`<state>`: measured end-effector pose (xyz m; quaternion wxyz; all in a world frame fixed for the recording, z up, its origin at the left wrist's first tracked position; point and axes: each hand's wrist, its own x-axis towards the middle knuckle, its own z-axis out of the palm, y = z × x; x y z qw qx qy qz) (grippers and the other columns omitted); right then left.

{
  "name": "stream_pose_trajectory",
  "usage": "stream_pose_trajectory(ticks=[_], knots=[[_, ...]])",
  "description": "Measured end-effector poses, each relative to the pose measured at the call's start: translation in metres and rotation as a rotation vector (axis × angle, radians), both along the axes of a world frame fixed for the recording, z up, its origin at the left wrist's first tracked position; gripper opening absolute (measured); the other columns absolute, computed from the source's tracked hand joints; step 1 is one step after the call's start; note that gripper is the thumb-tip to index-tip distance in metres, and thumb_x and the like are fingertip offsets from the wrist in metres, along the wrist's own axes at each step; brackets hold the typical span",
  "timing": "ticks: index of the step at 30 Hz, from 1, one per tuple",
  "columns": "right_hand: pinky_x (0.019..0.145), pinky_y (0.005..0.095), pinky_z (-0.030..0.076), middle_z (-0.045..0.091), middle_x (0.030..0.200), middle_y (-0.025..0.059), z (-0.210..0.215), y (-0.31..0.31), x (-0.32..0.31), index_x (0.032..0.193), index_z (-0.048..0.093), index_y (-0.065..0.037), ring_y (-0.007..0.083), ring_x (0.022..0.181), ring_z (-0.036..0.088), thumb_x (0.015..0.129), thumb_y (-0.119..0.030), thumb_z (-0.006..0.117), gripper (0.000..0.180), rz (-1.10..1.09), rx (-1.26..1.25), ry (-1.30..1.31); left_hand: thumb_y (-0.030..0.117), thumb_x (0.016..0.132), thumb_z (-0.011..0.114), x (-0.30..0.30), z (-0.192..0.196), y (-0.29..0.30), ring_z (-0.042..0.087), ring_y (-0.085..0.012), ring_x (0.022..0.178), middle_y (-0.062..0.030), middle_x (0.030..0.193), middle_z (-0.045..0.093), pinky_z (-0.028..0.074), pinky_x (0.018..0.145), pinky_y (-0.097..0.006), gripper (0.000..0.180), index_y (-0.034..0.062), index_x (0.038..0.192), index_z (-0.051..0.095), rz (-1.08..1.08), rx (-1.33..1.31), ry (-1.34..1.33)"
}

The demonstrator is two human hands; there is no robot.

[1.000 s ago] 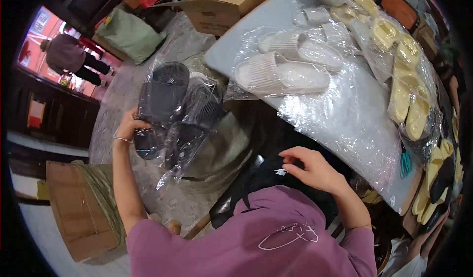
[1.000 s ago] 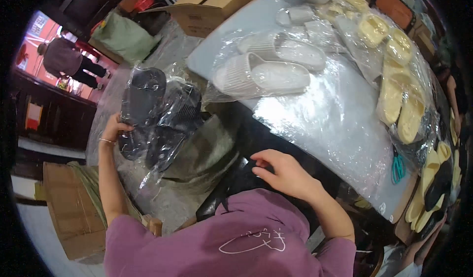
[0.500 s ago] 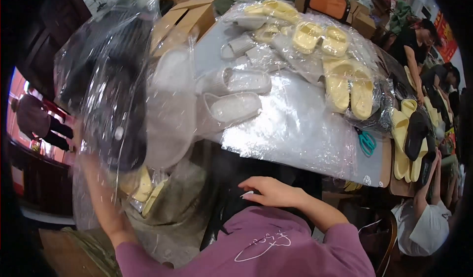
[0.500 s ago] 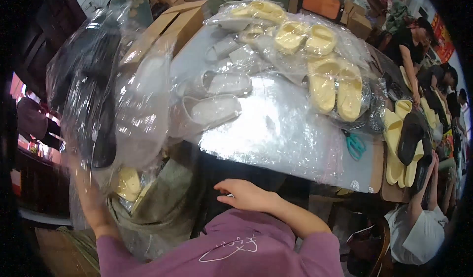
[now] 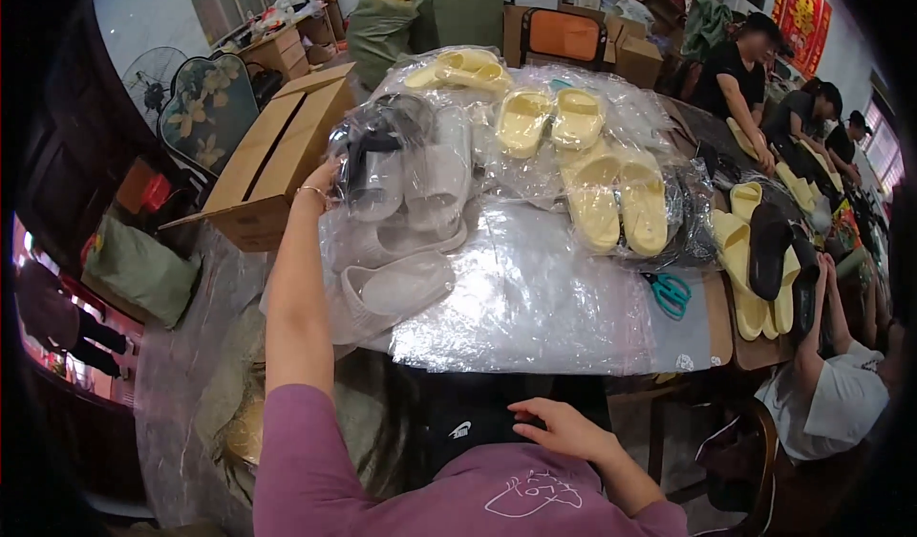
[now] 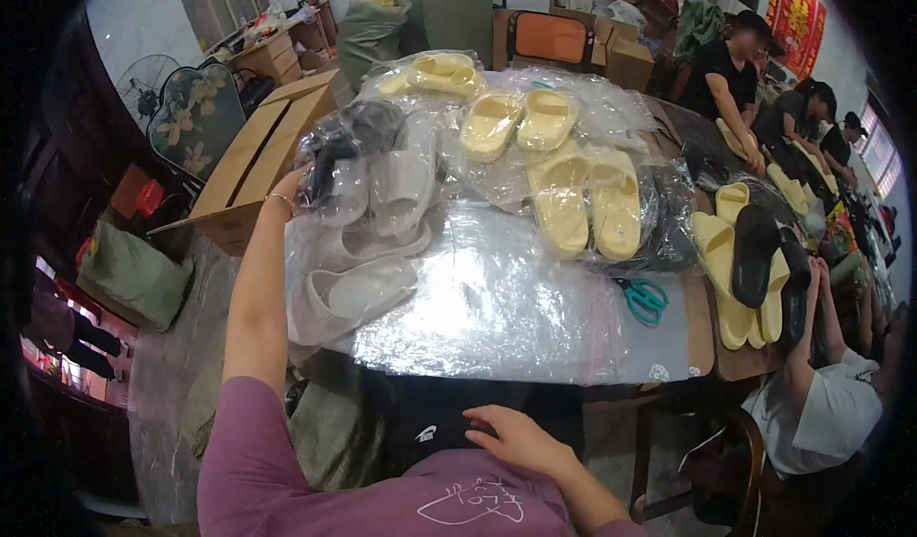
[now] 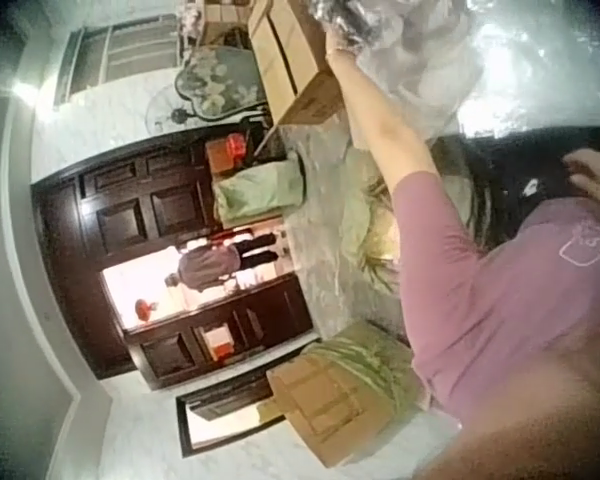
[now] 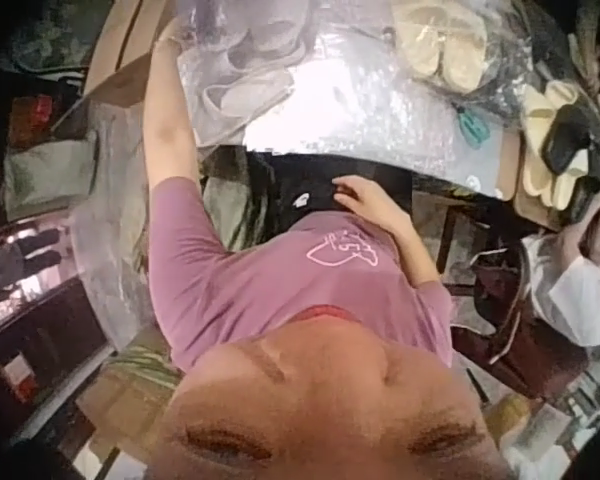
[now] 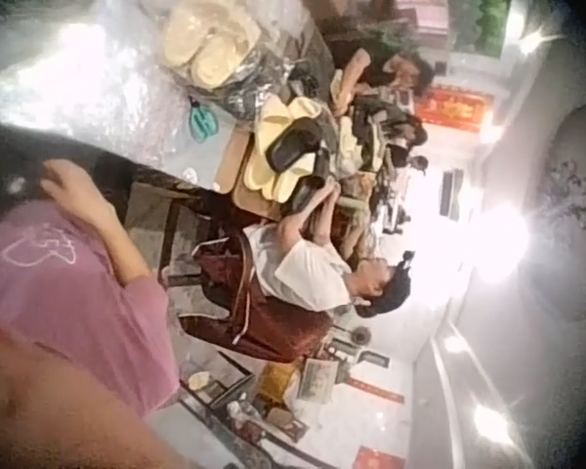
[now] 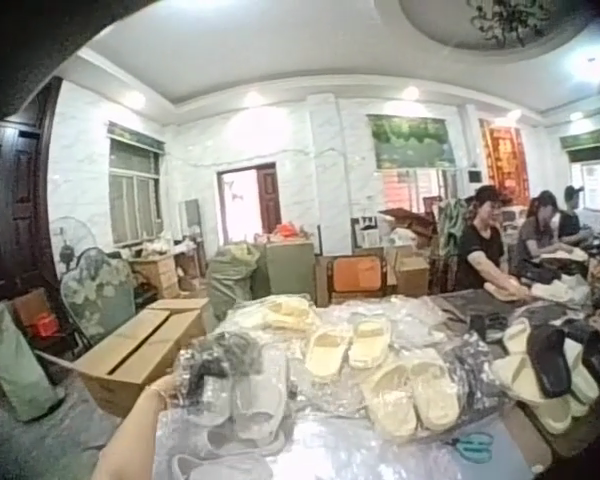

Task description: Inspecting slippers by removing them from plastic bags and using scissors to trim loose threads.

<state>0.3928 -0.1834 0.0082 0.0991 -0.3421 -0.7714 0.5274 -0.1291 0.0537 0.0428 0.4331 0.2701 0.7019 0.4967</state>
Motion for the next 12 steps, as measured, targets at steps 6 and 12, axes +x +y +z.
stream_pose_trajectory(ticks=[6,12], knots=[[0.083,0.0312,0.048,0.062,0.106,0.0129,0.002,0.002,-0.006,0.121,0.054,-0.004,0.0209,0.100,0.061,0.087,-0.019,0.062,0.038,-0.022,-0.083,-0.017,0.059,0.078,0.059,0.014,0.005,-0.016,0.039,-0.0290,0.126,-0.0106,0.144,0.034,0.033,0.100,-0.047,0.080,0.0130,0.139,0.037,0.009,-0.165,0.176],[0.084,0.0314,0.047,0.059,0.114,0.0140,0.007,0.014,-0.042,0.122,0.054,-0.005,0.0238,0.102,0.059,0.087,-0.020,0.062,0.039,0.193,-0.058,-0.090,0.054,0.083,0.055,-0.036,-0.017,-0.090,0.044,-0.0202,0.114,-0.0013,0.135,0.046,0.038,0.083,-0.040,0.065,0.0190,0.137,0.043,0.013,-0.045,0.306]])
